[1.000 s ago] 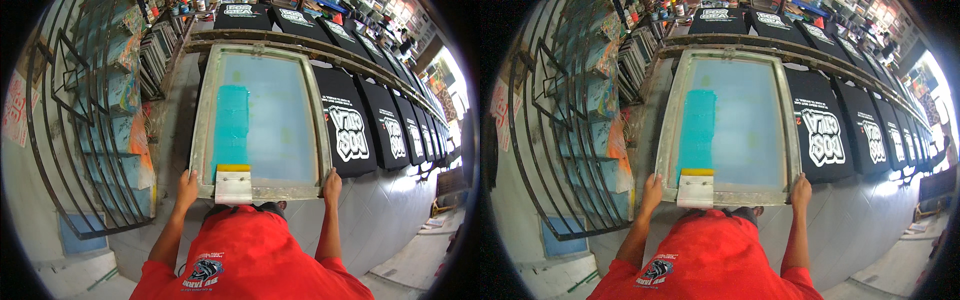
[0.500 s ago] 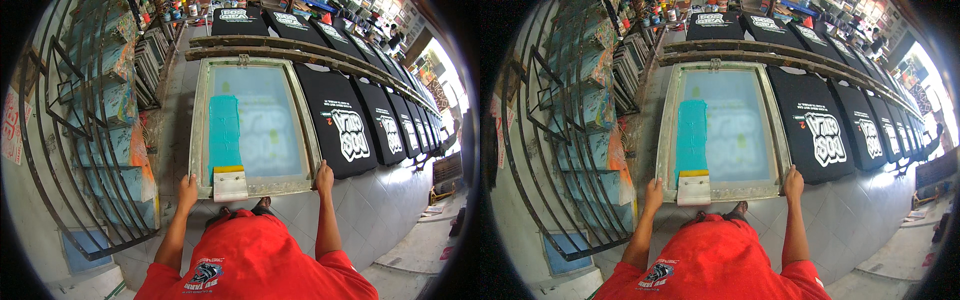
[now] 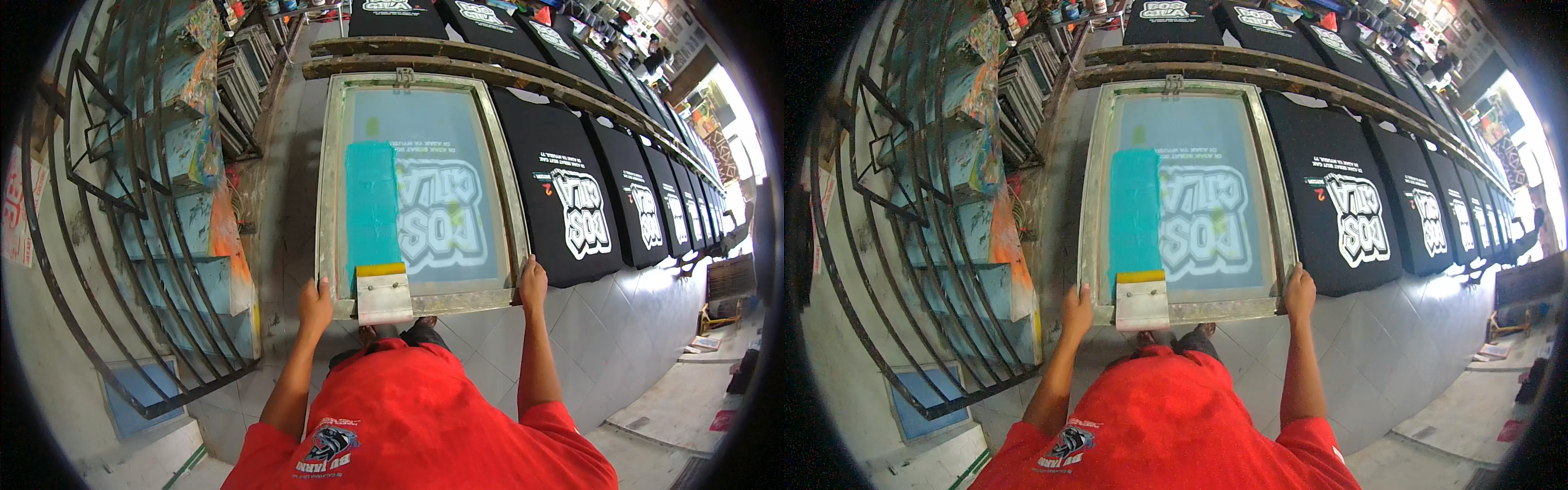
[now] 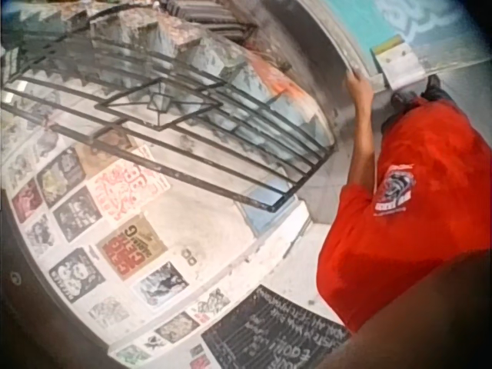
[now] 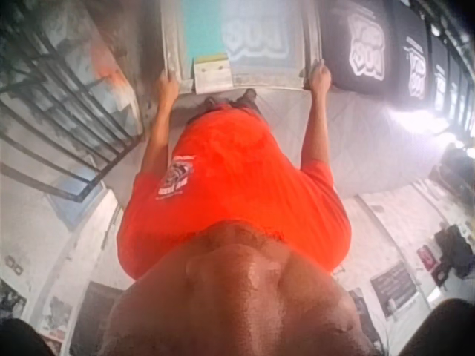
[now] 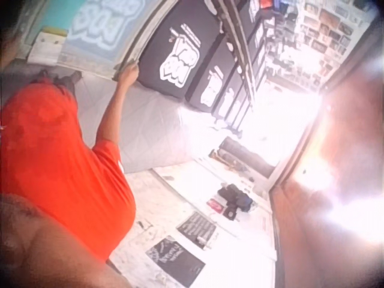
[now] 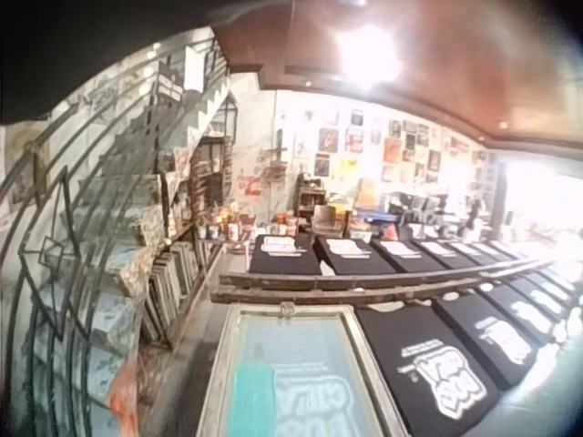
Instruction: The person performs screen printing on black shirts using a manual press. They apply green ink to the screen using a squeegee, pull the squeegee across the stencil, and move the screen frame between different shirt stations on a long production rack.
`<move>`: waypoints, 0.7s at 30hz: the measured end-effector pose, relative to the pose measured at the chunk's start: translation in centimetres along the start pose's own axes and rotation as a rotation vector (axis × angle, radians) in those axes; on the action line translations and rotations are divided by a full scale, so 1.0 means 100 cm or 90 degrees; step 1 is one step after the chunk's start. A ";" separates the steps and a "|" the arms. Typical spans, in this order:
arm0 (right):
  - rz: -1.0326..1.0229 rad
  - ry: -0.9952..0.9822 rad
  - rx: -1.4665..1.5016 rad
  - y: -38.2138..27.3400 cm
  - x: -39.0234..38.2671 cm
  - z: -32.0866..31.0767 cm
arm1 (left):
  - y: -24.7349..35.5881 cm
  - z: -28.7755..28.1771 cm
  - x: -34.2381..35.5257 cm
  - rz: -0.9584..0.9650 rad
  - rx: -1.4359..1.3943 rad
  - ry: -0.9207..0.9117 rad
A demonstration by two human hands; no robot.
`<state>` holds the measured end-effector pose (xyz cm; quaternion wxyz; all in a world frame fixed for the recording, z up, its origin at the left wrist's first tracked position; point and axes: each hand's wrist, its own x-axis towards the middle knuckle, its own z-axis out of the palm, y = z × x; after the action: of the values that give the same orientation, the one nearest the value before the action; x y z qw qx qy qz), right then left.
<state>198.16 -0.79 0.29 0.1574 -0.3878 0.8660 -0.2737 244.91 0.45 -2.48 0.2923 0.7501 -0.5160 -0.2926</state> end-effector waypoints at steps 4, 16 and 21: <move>-0.008 -0.020 -0.014 -0.006 -0.003 0.001 | -0.009 0.003 0.002 0.008 -0.031 -0.010; -0.831 -0.323 -0.116 -0.152 -0.185 0.051 | 0.012 -0.007 0.000 -0.017 0.011 -0.011; -0.802 -0.373 -0.206 -0.192 -0.167 0.052 | -0.006 0.004 0.001 0.016 -0.024 0.022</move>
<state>222.74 -0.51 8.61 0.1364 -0.8905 0.4293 -0.0649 245.01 0.45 -3.23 0.3187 0.7431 -0.5145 -0.2854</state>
